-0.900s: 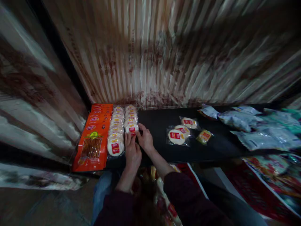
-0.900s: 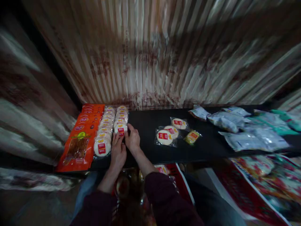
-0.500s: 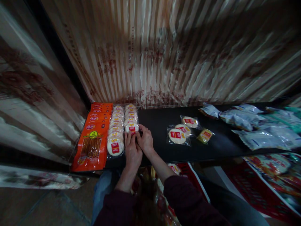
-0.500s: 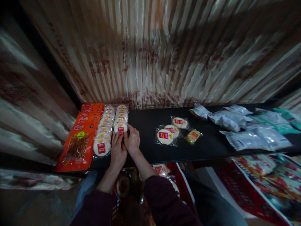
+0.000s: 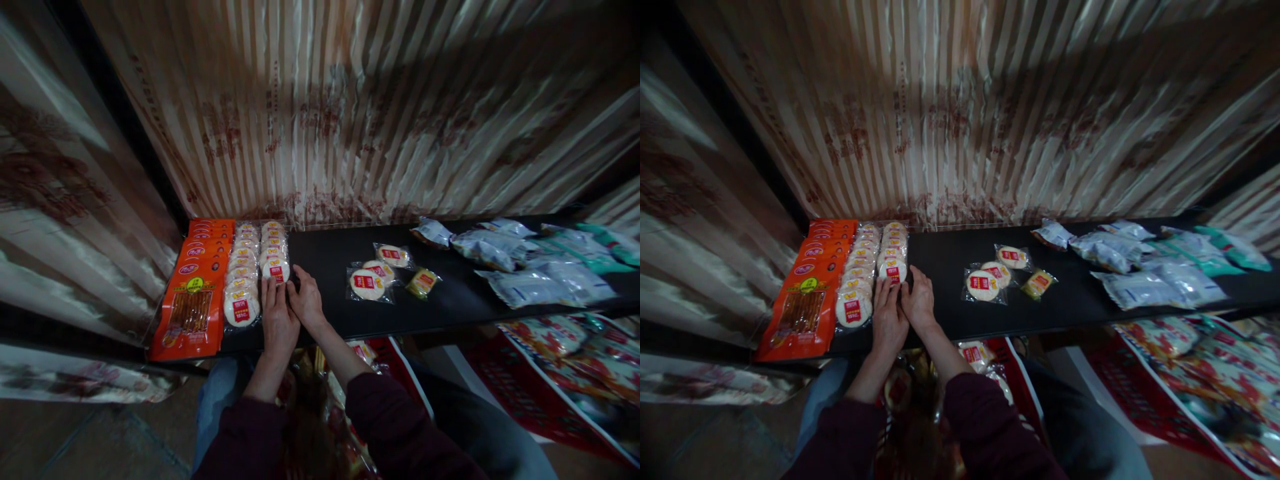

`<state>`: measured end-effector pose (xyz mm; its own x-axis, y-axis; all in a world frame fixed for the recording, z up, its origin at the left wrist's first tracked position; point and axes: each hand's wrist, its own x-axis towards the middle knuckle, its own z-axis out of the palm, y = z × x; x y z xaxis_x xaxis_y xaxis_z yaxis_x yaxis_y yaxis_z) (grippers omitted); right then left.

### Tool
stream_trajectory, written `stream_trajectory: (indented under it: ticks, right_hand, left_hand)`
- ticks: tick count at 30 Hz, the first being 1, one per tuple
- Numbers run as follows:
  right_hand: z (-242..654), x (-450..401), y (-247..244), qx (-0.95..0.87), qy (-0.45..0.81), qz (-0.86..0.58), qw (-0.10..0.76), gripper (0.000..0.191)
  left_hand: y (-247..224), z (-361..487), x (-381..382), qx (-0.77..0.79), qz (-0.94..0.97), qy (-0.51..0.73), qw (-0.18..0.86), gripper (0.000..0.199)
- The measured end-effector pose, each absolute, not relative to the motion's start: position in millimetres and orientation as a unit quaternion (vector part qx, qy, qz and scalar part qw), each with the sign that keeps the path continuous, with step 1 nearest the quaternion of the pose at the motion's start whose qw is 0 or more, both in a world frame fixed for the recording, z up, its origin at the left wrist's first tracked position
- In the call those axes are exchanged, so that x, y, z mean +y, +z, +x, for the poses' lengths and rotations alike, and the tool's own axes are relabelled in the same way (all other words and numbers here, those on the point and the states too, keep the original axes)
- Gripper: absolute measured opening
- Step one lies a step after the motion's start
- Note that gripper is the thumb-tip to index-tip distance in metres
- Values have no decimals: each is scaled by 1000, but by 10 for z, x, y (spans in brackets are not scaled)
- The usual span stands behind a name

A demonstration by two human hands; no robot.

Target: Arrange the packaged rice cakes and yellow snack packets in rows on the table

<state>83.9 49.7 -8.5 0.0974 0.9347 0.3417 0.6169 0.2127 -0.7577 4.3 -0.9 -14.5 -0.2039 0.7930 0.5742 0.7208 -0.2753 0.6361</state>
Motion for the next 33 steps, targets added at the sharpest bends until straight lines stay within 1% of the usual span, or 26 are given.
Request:
stream_trajectory:
  ticks: [4, 8, 11, 15, 19, 24, 29, 31, 33]
  right_hand:
    - [886, 412, -72, -653, 188, -601, 420, 41]
    - [908, 299, 0, -669, 192, -597, 399, 39]
    - [928, 206, 12, -676, 195, -588, 400, 39]
    - [958, 38, -9, -684, 191, -572, 411, 39]
    - [987, -213, -1, -706, 190, -560, 389, 38]
    - [1051, -656, -12, -727, 193, -536, 382, 43]
    - [1196, -1193, -226, -762, 180, -496, 375, 54]
    - [1311, -1399, -399, -750, 165, -528, 363, 55]
    - [1466, -1578, -598, -711, 147, -591, 352, 54]
  left_hand:
    - [-108, 45, -78, 583, 666, 465, 14, 34]
    - [-83, 16, -174, 568, 699, 434, 16, 33]
    - [-83, 7, -267, 566, 714, 413, 19, 32]
    - [-124, 11, -432, 554, 735, 390, 15, 35]
    - [-214, 21, -647, 544, 743, 391, 11, 37]
    - [-269, 39, -990, 552, 756, 350, 42, 47]
    - [-388, 122, -1380, 567, 760, 309, 79, 52]
    - [-506, 206, -1526, 563, 765, 293, 110, 53]
    - [-642, 309, -1647, 553, 776, 262, 153, 54]
